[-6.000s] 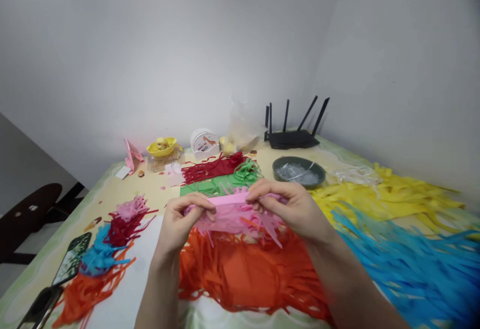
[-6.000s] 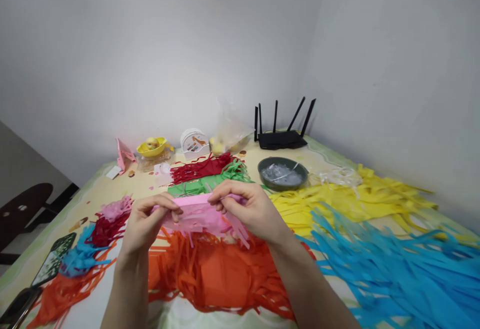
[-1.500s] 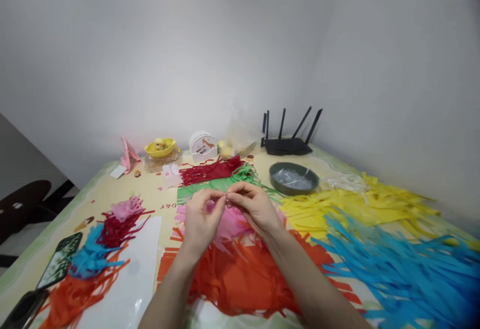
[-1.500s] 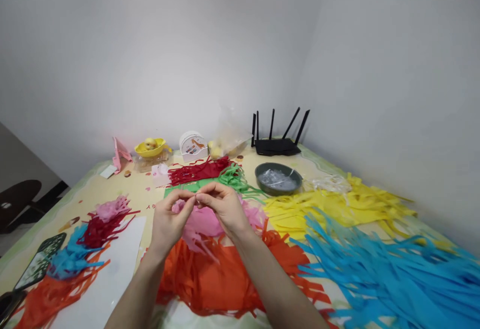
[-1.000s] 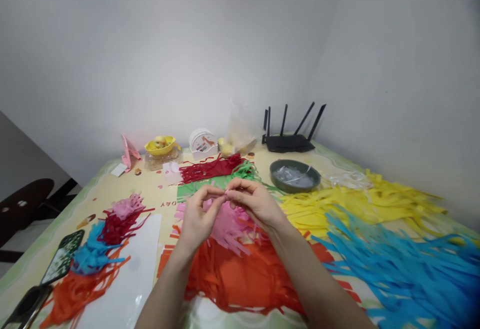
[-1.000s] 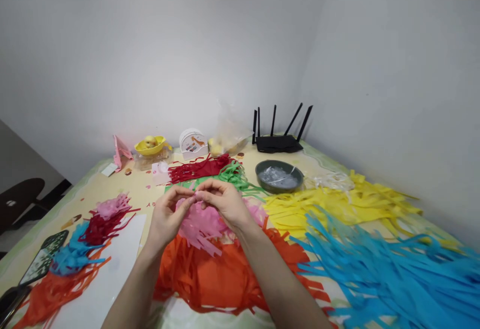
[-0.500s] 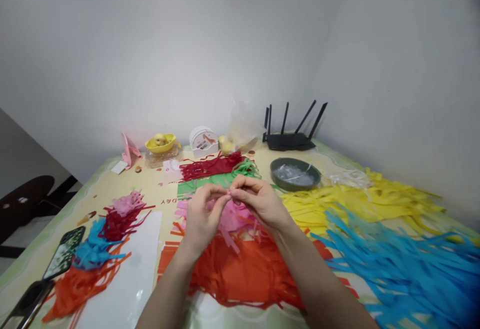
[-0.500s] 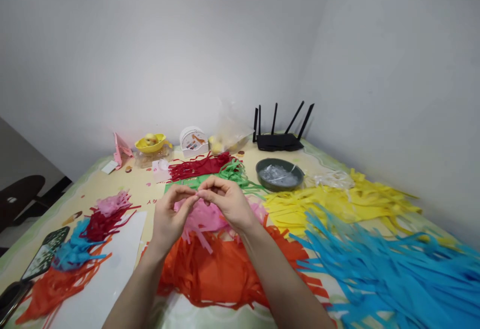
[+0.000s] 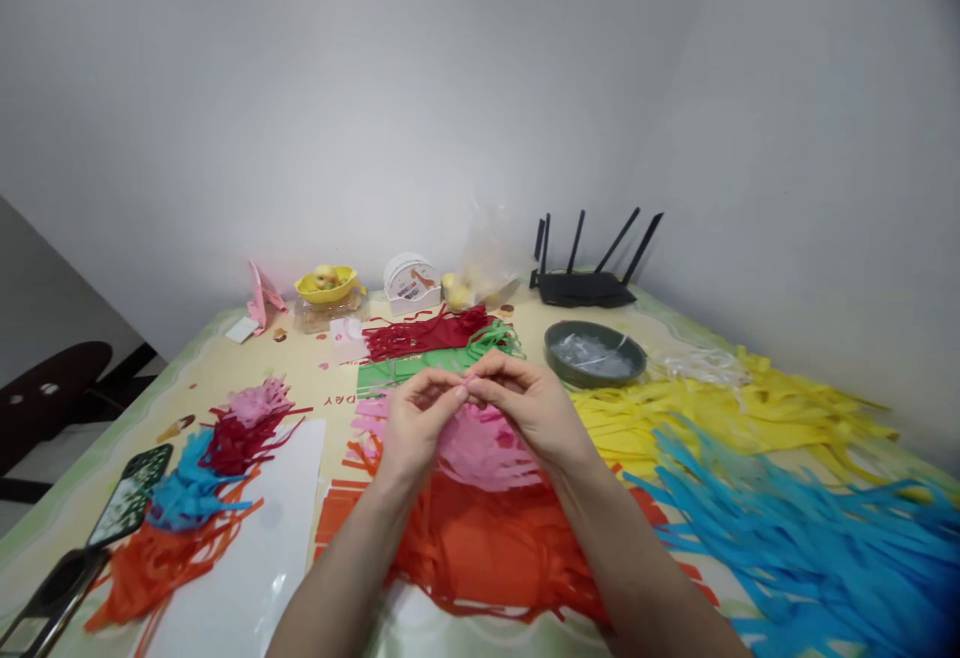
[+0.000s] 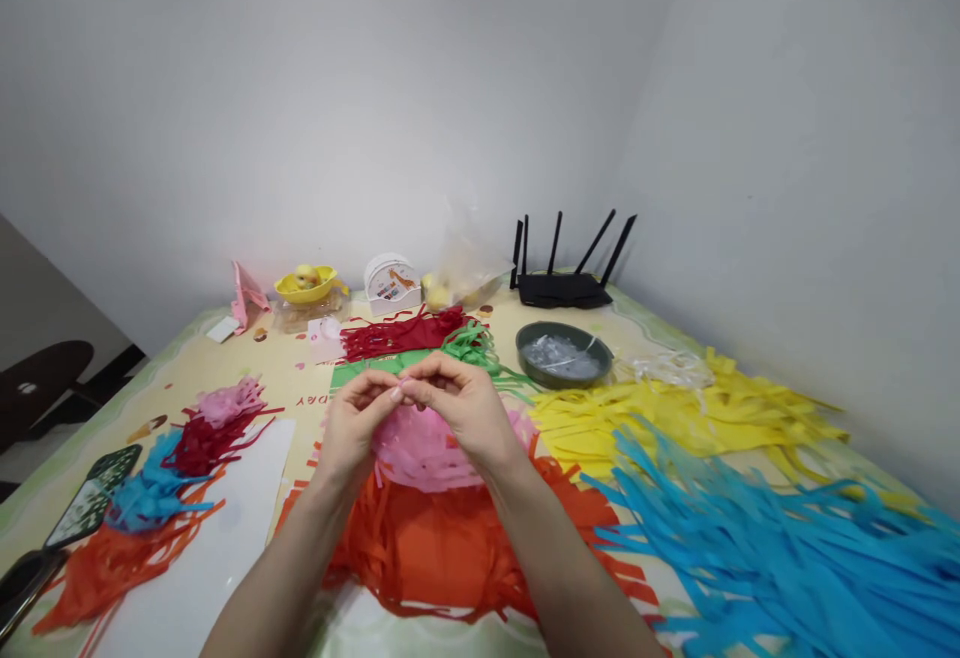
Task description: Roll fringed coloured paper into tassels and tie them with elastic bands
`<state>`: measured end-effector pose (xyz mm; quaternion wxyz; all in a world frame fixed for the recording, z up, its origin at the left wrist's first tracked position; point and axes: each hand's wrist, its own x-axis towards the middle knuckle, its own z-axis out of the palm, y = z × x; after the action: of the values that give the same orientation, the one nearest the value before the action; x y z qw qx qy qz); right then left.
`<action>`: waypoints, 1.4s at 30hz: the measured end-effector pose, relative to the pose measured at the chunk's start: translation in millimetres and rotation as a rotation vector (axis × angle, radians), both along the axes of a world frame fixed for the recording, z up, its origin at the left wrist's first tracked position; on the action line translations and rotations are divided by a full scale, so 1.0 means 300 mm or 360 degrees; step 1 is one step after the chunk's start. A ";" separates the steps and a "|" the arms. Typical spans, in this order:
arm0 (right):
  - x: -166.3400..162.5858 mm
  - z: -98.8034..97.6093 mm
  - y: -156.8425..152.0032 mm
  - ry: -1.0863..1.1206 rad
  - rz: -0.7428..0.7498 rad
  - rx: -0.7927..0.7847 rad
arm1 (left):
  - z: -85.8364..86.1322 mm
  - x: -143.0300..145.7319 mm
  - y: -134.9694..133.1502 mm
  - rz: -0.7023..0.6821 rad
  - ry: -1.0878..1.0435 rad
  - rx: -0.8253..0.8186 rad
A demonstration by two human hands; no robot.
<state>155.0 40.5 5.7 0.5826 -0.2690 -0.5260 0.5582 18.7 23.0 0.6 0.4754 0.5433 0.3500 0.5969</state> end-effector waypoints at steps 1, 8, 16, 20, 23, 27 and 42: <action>0.002 0.004 -0.003 -0.0040 -0.0050 -0.0005 | -0.003 0.005 -0.001 0.0070 0.0045 0.0043; -0.003 -0.003 0.000 -0.0021 -0.0054 0.0022 | 0.000 0.018 -0.048 0.0563 0.0560 0.0409; 0.000 -0.007 0.010 -0.0041 -0.0024 0.0083 | 0.004 -0.001 -0.035 0.0463 0.0577 0.0372; 0.023 0.003 0.007 -0.0381 -0.0099 0.0327 | 0.022 -0.024 -0.018 0.0389 0.0437 0.0215; 0.055 0.016 0.001 -0.0556 -0.0208 0.0463 | 0.026 -0.034 -0.011 0.0310 0.0390 0.0124; 0.073 0.030 -0.011 -0.0647 -0.0304 0.0566 | 0.032 -0.039 -0.006 0.0081 0.0337 0.0034; 0.121 0.014 0.024 -0.0706 -0.0731 0.0691 | -0.037 -0.052 0.065 -0.0057 0.0214 -0.0238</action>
<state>191.3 47.6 10.1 0.6079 -0.3645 -0.6711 0.2171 3.0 42.5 -10.4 0.5006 0.5512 0.4150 0.5228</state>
